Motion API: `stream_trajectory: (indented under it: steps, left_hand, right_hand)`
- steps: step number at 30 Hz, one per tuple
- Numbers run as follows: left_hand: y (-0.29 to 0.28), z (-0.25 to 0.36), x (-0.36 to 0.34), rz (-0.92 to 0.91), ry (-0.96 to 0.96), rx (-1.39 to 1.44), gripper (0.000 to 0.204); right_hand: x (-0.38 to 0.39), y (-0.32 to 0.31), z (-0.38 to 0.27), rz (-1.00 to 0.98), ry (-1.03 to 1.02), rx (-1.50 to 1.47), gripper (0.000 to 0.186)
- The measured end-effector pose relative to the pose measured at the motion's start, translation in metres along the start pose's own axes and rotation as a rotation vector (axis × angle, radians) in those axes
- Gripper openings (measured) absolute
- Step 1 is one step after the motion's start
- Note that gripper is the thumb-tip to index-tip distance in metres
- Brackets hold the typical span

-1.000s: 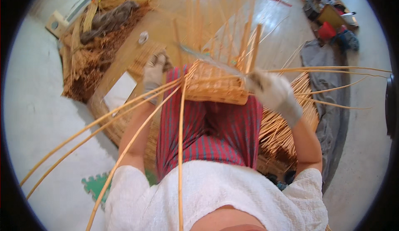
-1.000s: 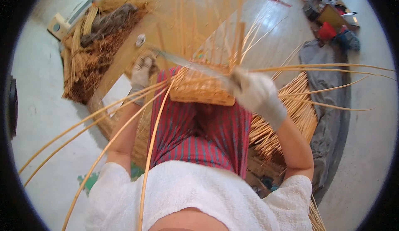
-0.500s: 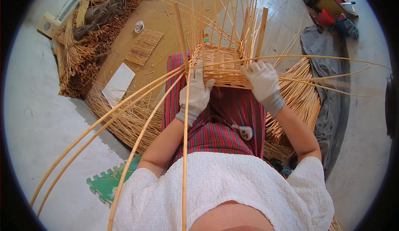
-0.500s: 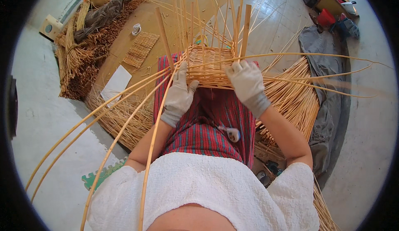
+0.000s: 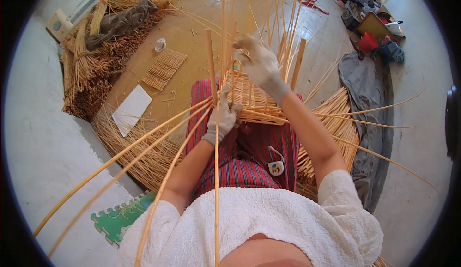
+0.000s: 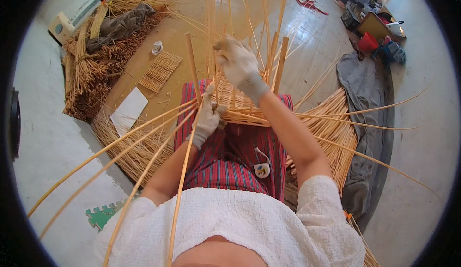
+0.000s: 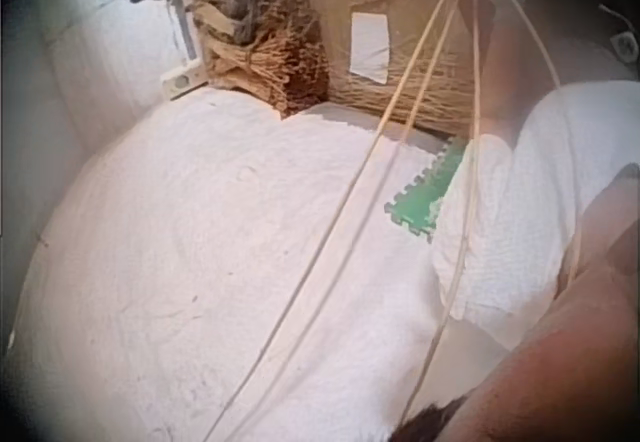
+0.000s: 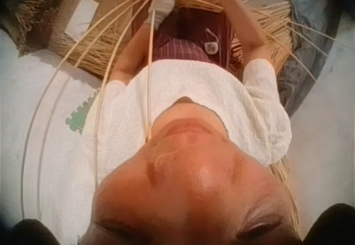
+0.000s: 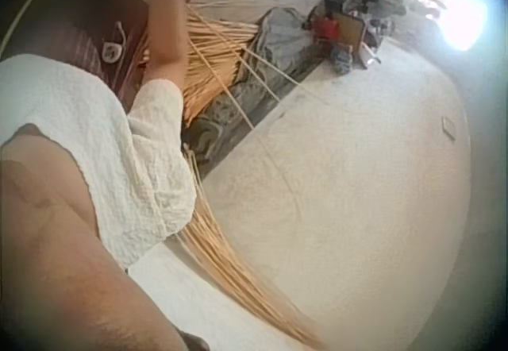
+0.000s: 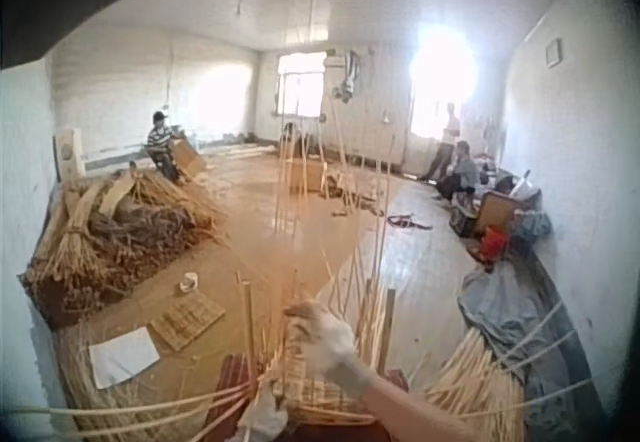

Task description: Weaving a basket using willow or reed strips.

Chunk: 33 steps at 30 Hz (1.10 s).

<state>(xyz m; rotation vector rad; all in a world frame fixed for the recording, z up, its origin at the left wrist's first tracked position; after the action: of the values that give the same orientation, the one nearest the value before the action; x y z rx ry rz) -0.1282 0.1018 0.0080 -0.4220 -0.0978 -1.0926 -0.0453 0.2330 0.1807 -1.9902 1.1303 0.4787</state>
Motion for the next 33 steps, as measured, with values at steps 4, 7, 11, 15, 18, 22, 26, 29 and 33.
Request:
stream_trajectory:
  steps: [4, 7, 11, 15, 18, 22, 26, 29, 33]
  left_hand:
    - [0.006, -0.016, 0.018, 0.344, 0.363, -0.645, 0.069]
    - [0.008, -0.025, 0.014, 0.227, 0.311, -0.099, 0.048]
    - [0.009, -0.016, 0.01, 0.078, 0.016, -0.189, 0.043]
    - [0.013, 0.001, 0.008, -0.111, -0.158, -0.004, 0.033]
    - [0.012, 0.01, 0.012, -0.143, -0.149, 0.032, 0.034]
    - [0.008, 0.013, 0.011, -0.16, -0.17, 0.048, 0.029]
    - [0.011, 0.015, 0.004, -0.199, -0.209, -0.006, 0.034]
    - [0.011, 0.014, 0.008, -0.189, -0.198, -0.084, 0.037]
    - [0.014, 0.005, 0.01, -0.176, -0.254, -0.11, 0.039]
  right_hand:
    - [-0.063, 0.06, -0.035, -0.477, -0.309, 1.0, 0.037]
    - [-0.038, 0.077, -0.015, -0.552, -0.309, 0.757, 0.06]
    - [-0.007, 0.044, -0.008, -0.025, -0.149, 0.32, 0.062]
    - [0.057, 0.04, 0.01, -0.524, 0.332, 0.462, 0.049]
    - [0.068, 0.045, 0.041, -0.391, 0.272, 0.425, 0.045]
    - [0.038, 0.053, 0.091, -0.048, 0.112, -0.188, 0.042]
    - [0.05, 0.058, 0.073, 0.019, 0.131, -0.516, 0.043]
    - [0.016, 0.058, 0.02, -0.232, -0.092, 0.2, 0.056]
    - [-0.004, 0.078, 0.025, -0.321, 0.162, 0.595, 0.07]
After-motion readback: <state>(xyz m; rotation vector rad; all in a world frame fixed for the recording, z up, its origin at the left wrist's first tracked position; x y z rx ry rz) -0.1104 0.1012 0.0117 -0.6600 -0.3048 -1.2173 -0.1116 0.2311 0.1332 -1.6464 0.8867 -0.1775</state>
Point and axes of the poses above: each hand's wrist, its own x-axis away from the middle knuckle, its own y-axis out of the palm, z = x × y, the point moved 8 cm from there along -x, towards the middle knuckle, and after that the axes turned 13 degrees about -y, right-handed, at the moved point
